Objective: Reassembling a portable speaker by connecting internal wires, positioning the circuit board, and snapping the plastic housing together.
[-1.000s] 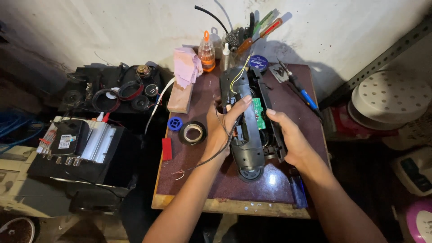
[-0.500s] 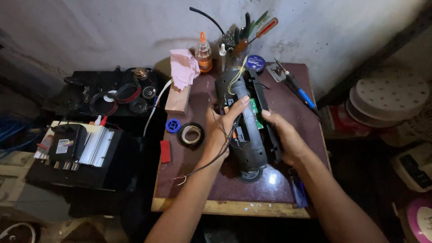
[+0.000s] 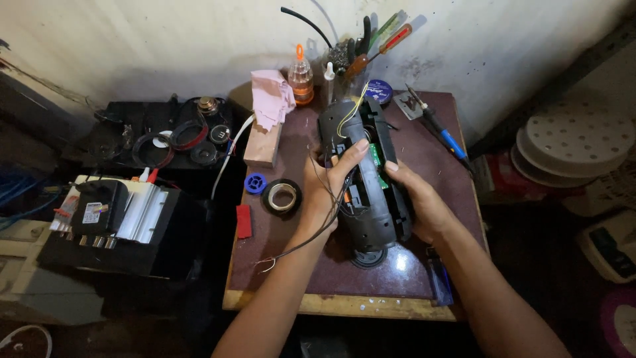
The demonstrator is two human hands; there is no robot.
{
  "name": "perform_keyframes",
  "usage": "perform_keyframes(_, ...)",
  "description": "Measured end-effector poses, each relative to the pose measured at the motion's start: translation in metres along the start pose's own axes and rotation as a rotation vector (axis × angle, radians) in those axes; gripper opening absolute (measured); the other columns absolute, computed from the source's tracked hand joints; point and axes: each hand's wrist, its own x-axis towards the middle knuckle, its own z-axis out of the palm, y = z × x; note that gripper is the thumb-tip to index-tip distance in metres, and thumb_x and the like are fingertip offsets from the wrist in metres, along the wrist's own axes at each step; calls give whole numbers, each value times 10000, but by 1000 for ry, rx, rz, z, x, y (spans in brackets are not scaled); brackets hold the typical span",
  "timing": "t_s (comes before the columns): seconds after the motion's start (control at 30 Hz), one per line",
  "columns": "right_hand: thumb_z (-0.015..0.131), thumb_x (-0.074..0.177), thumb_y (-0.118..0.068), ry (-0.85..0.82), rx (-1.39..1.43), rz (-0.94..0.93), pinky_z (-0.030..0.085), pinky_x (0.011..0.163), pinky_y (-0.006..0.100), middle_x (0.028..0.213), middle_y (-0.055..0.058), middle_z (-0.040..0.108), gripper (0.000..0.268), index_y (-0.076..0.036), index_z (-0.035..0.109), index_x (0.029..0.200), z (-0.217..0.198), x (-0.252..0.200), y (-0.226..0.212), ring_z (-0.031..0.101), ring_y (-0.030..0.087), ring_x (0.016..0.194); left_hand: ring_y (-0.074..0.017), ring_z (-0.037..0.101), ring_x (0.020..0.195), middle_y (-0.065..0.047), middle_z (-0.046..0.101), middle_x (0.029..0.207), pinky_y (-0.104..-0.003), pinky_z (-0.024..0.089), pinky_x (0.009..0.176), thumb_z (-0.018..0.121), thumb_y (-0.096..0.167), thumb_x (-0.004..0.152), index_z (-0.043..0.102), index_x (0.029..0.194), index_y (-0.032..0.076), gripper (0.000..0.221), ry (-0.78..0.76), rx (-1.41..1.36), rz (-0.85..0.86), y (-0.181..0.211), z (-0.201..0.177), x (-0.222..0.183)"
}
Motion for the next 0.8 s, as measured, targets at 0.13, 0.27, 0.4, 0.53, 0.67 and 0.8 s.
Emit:
perform_keyframes(0.13,555,927,-361,2,-6,-5,488,963,543,1251,267,629,632,-162,481,1522,3,-4,-2,617,366,1146,-129,477,842,-28,525,875,-328,441,824,901,302,687,631,1186,8,639,-14,-27,42,-7,-1,4)
perform_keyframes(0.27,566,913,-353,8,17,-7,482,969,569,1276,278,616,661,-139,463,1530,9,-9,-9,602,361,1153,-114,499,864,-43,599,929,-342,473,870,903,276,690,647,1207,29,627,-17,-28,62,-9,-4,5)
perform_keyframes(0.4,540,941,-352,-63,-40,-45,475,987,526,1249,223,617,623,-139,460,1521,7,-10,-9,590,321,1121,-168,513,889,-88,607,944,-413,478,898,914,296,675,647,1214,-12,676,10,29,38,-12,-7,1)
perform_keyframes(0.53,555,928,-352,-55,-12,-36,485,968,546,1245,249,619,650,-121,458,1528,6,-11,-7,606,333,1096,-200,512,934,-147,635,1034,-450,459,932,910,352,663,624,1249,-30,757,1,17,21,-18,-2,5)
perform_keyframes(0.67,558,926,-357,-55,-15,-45,496,943,524,1229,234,630,623,-138,476,1504,13,-13,-13,608,322,1098,-198,519,994,-132,628,1078,-449,460,945,906,355,668,622,1254,-10,746,-1,45,19,-19,-5,6)
perform_keyframes(0.8,572,930,-358,-37,-11,1,495,945,520,1216,226,649,609,-149,500,1497,5,-8,-7,627,323,1081,-267,522,1121,-210,594,1216,-509,429,1007,910,408,652,553,1323,-30,878,0,50,8,-28,-14,12)
